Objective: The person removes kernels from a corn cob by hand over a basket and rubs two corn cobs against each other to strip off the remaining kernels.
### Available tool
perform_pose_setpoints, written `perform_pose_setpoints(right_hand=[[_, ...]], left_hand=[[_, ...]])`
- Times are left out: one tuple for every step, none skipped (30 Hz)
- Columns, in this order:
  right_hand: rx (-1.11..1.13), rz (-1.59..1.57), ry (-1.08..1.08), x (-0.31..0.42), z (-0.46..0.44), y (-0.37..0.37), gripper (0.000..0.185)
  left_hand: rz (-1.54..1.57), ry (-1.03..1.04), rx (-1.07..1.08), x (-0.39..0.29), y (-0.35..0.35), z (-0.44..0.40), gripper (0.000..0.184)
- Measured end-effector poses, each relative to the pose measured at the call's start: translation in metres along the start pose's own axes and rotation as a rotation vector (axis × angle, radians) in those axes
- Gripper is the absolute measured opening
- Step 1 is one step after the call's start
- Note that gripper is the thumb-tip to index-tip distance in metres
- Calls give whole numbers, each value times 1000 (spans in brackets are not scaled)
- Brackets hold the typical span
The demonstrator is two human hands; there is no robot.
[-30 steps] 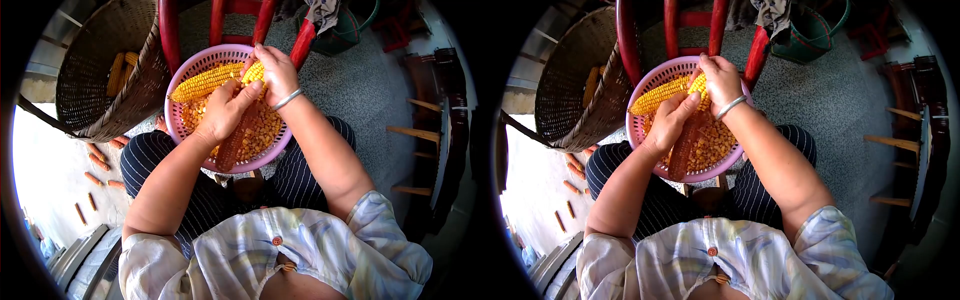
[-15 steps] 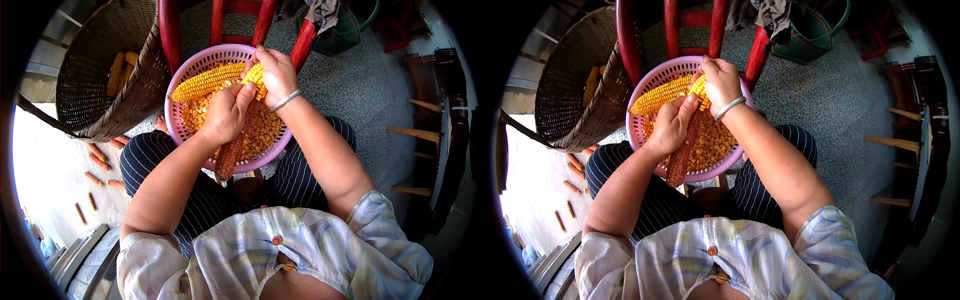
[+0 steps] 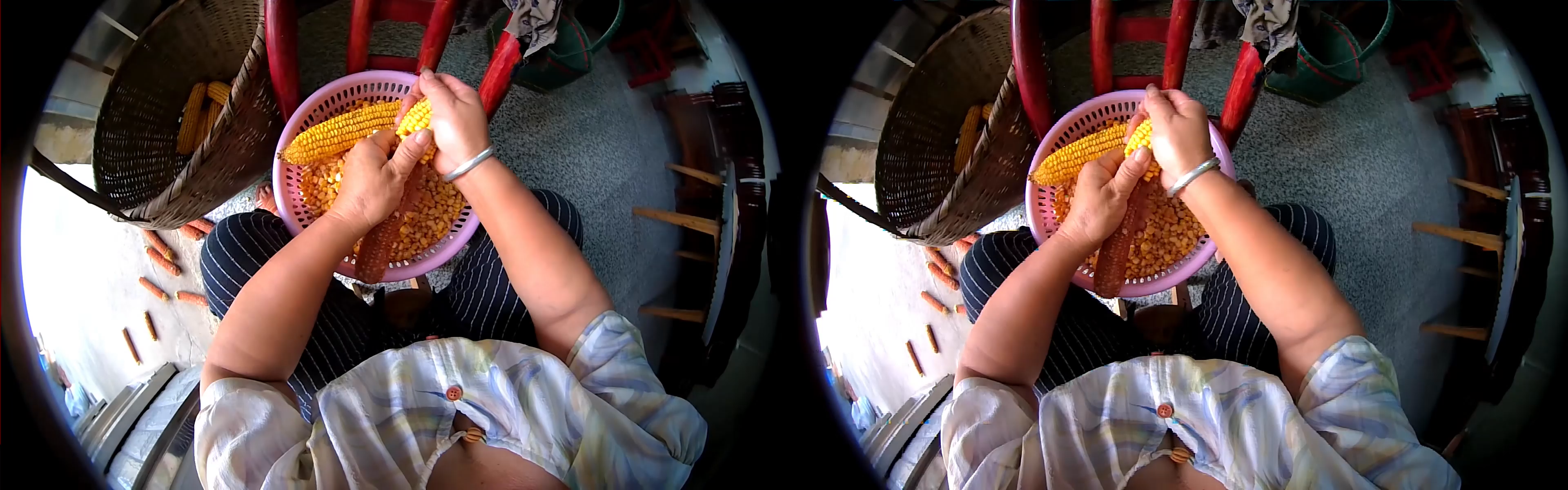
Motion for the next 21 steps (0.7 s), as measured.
perform_pose_setpoints(right_hand=[[0, 0, -1, 1, 0, -1, 22], [8, -37, 10, 1, -1, -2, 21], [16, -74, 21, 1, -1, -3, 21], [-9, -45, 28, -1, -1, -5, 21], [-11, -46, 29, -2, -2, -7, 21], [-8, -66, 50, -4, -3, -9, 21], [-7, -85, 70, -5, -4, -11, 21], [-9, -84, 69, -5, -5, -14, 21], [11, -105, 94, -5, -5, -14, 20], [31, -127, 120, -5, -6, -14, 20], [32, -127, 119, -4, -6, -14, 20], [83, -212, 164, -4, -6, -12, 20], [136, -297, 209, -4, -5, -10, 20], [166, -320, 214, -5, -6, -9, 20], [166, -320, 214, -9, -7, -10, 20], [144, -217, 146, -11, -9, -12, 21], [121, -114, 79, -12, -10, -14, 21], [112, -137, 87, -9, -5, -9, 22], [116, -137, 92, -8, -2, -5, 22], [84, -70, 71, -7, -1, -4, 22], [49, -3, 46, -5, -1, -5, 22]], left_hand=[[96, 77, 2, -1, 0, -1, 46], [123, 97, -3, 4, 0, -4, 44], [125, 98, 0, 0, 1, -2, 44], [226, -38, 28, -3, 1, 3, 43], [326, -176, 55, -2, 2, 7, 42], [325, -176, 58, 4, 2, 4, 42], [301, -93, 58, 11, 2, 0, 41], [279, -10, 56, 14, 2, -3, 40], [279, -10, 56, 8, 2, -1, 40], [380, -112, 100, 4, 4, 2, 40], [480, -213, 144, -1, 6, 6, 41], [481, -212, 144, -7, 5, 7, 41], [577, -280, 131, -11, 5, 10, 42], [673, -348, 117, -12, 5, 12, 43], [672, -348, 116, -11, 5, 11, 43], [583, -304, 126, -9, 5, 9, 44], [494, -260, 135, -6, 5, 7, 46], [299, -152, 97, -3, 6, 5, 49], [192, -120, 39, 1, 8, 6, 48], [157, -87, 31, 4, 7, 6, 45], [121, -53, 27, 2, 6, 6, 43]])
Point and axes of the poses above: each hand's wrist, its own z-axis away from the middle knuckle, its own y-axis out of the palm, x = y × z, the point moved 4 cm from there along -z, towards the middle knuckle, and after that the axes turned 4 degrees about -z, right-handed, at the moved point
